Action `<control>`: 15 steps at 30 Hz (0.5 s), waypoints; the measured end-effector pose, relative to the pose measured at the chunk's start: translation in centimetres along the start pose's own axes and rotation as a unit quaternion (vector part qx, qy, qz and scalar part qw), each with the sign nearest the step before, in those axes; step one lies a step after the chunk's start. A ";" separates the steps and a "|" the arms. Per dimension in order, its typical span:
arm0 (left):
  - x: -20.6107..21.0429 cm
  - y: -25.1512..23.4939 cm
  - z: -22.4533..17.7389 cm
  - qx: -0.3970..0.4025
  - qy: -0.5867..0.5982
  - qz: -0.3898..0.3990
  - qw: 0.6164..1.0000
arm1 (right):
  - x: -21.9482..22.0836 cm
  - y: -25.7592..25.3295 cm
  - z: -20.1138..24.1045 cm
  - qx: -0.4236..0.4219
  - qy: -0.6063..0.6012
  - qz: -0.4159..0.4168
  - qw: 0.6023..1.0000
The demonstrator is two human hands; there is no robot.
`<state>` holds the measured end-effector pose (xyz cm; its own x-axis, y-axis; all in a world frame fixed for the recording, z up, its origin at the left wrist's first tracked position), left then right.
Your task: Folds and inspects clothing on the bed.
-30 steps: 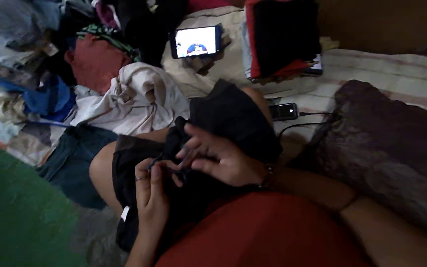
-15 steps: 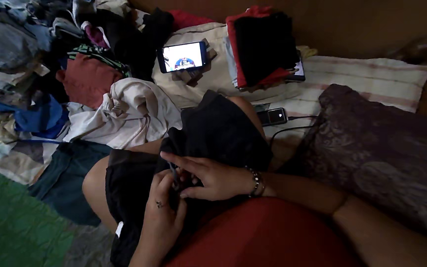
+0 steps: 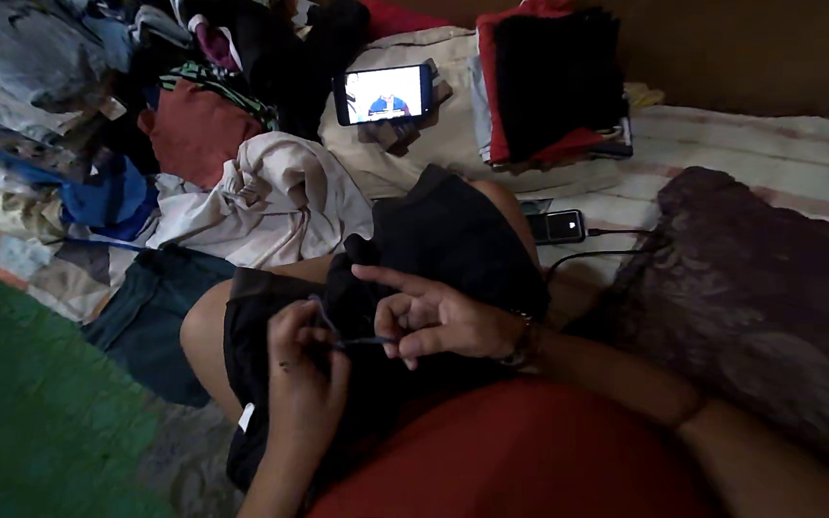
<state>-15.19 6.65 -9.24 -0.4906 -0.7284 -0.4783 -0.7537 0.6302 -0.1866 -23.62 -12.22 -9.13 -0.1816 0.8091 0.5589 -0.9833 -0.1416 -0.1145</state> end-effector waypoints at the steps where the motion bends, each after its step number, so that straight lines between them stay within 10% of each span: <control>1: -0.8 -0.2 0.4 0.003 -0.015 -0.038 0.999 | -0.1 0.2 0.5 -0.005 -0.012 0.011 1.000; 8: -8.1 -0.5 2.3 -0.130 -0.089 -0.074 0.985 | -3.0 2.2 4.4 -0.136 -0.101 -0.043 0.985; 15: -11.6 0.9 5.7 -0.307 0.313 -0.234 0.868 | -6.8 5.4 6.6 -0.198 -0.079 -0.199 0.957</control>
<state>-7.64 17.21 -8.72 -0.0651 -0.9902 0.1235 -0.9312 0.1048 0.3492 -27.83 -22.23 -8.14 0.1746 0.6529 0.7370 -0.8985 0.4119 -0.1520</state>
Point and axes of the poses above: each hand's wrist, its own y-axis away from the middle knuckle, its own x-axis out of the palm, z = x × y, the point moved 3 cm from there along -y, towards the middle knuckle, and after that the axes turned 4 degrees about -x, right-handed, at the moved point
